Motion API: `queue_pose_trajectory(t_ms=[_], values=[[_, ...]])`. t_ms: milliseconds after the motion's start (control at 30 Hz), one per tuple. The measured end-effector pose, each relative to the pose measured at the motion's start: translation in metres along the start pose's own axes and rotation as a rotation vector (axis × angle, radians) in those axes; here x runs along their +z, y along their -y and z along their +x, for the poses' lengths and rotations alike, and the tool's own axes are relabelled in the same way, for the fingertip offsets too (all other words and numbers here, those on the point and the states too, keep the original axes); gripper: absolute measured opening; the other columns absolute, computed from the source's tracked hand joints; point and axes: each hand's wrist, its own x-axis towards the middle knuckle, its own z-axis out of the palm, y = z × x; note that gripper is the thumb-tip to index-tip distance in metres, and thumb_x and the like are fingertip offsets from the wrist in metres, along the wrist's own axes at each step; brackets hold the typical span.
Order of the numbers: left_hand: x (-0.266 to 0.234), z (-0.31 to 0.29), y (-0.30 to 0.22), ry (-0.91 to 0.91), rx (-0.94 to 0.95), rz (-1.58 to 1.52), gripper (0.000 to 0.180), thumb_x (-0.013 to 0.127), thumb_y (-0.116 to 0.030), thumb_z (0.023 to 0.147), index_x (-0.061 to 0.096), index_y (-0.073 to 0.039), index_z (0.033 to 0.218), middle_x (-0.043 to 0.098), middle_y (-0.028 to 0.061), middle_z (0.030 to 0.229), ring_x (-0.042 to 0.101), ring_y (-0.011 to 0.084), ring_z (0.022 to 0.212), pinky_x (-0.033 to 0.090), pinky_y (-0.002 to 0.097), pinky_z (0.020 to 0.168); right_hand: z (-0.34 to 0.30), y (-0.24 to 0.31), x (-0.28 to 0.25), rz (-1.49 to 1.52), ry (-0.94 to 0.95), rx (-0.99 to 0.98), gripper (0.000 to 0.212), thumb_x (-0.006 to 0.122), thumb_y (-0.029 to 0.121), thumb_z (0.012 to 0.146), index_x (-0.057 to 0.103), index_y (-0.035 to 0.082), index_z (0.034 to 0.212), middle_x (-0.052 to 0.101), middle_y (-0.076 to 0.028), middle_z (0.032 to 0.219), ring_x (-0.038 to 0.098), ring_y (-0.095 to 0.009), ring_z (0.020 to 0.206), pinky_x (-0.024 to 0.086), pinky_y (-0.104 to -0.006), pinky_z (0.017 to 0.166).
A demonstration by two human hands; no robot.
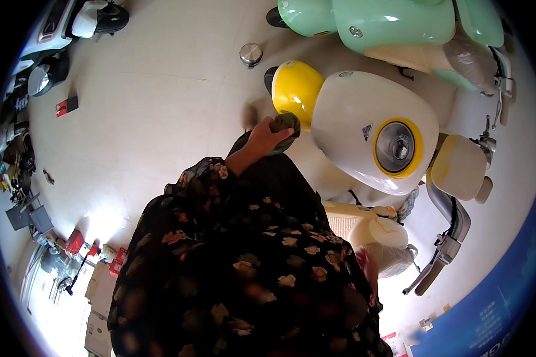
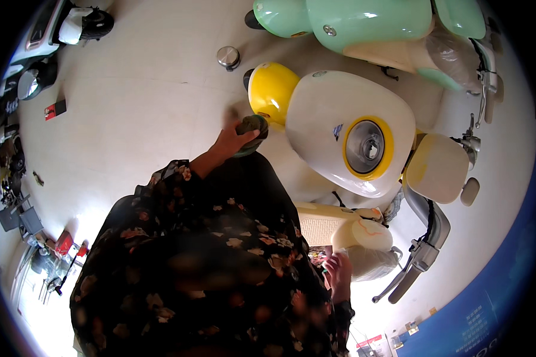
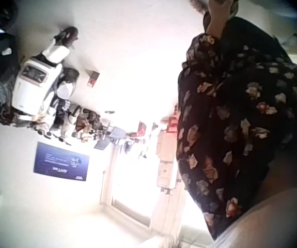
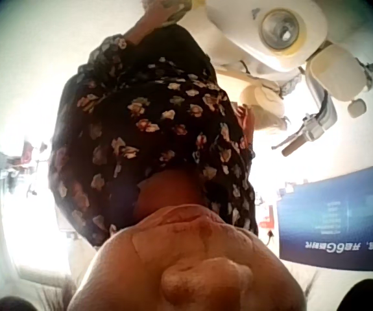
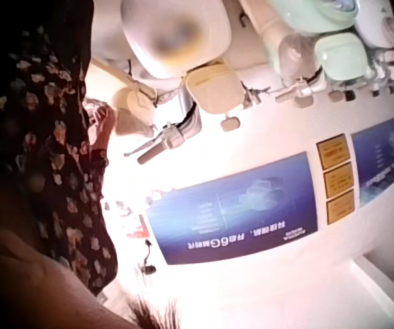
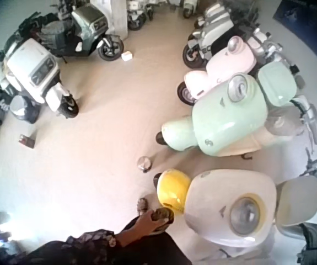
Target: The person wipes down several electric scooters one at a time with a cloth, cleaning the handlebars, dashboard, body panels, and front fender.
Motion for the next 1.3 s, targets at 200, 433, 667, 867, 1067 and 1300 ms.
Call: queue_pose_trajectory(t_ms=[200,433,667,867,1067,1300], values=[[0.005,-0.01,-0.029,0.119,0.08,0.108,0.069,0.077,-0.053,0.077,0.057,0.003,0.111,0.068,0.0212,0.101,0.068,0.0307,0.098,0.051,0.0383,0.086,0.074,0.09,0.216,-0.345,0.599,-0.324,0.052,0.051,0.04,0.103,0.048,0.009,0.144,0.06,-0.013,0.127,0.06,-0.021,0.115,0.051,-0.0348,0.094],[-0.012,0.016,-0.05,0.343,0.011,-0.041,0.038,0.07,-0.034,0.091,0.06,0.001,0.102,0.064,0.0132,0.092,0.062,0.0208,0.083,0.051,0.0347,0.076,0.09,0.137,0.394,0.258,0.702,-0.182,0.053,0.055,0.043,0.101,0.049,0.004,0.137,0.057,-0.011,0.128,0.058,-0.021,0.117,0.05,-0.0356,0.095],[-0.075,0.087,-0.015,0.34,-0.011,0.121,0.033,0.072,-0.027,0.089,0.057,-0.003,0.107,0.064,0.0097,0.088,0.062,0.0179,0.08,0.05,0.0325,0.075,0.12,0.159,0.463,0.026,0.106,-0.535,0.039,0.07,0.022,0.092,0.059,-0.002,0.12,0.066,-0.01,0.108,0.061,-0.018,0.099,0.05,-0.0306,0.087],[-0.083,0.134,0.057,0.336,0.028,-0.014,0.039,0.066,-0.02,0.093,0.055,-0.006,0.127,0.066,0.012,0.111,0.065,0.0211,0.1,0.05,0.032,0.089,0.177,0.167,0.489,-0.857,-0.296,-1.066,0.044,0.063,0.0,0.086,0.06,0.01,0.129,0.051,-0.018,0.132,0.051,-0.039,0.121,0.048,-0.0409,0.096],[-0.086,0.176,0.153,0.241,-0.134,-0.043,0.02,0.058,-0.007,0.097,0.063,-0.002,0.116,0.069,0.0072,0.108,0.065,0.015,0.095,0.051,0.0279,0.087,0.293,0.149,0.543,-1.34,-0.53,-1.118,0.063,0.061,0.015,0.088,0.039,0.004,0.146,0.029,-0.026,0.152,0.029,-0.049,0.14,0.032,-0.0561,0.112],[-0.061,0.207,0.209,0.172,-0.304,-0.245,0.025,0.055,-0.016,0.1,0.061,-0.002,0.119,0.068,0.0073,0.11,0.064,0.0153,0.097,0.048,0.0263,0.085,0.38,0.211,0.567,-1.235,-0.602,-1.22,0.067,0.064,0.049,0.083,0.055,0.001,0.13,0.052,-0.025,0.133,0.048,-0.046,0.124,0.04,-0.057,0.102]])
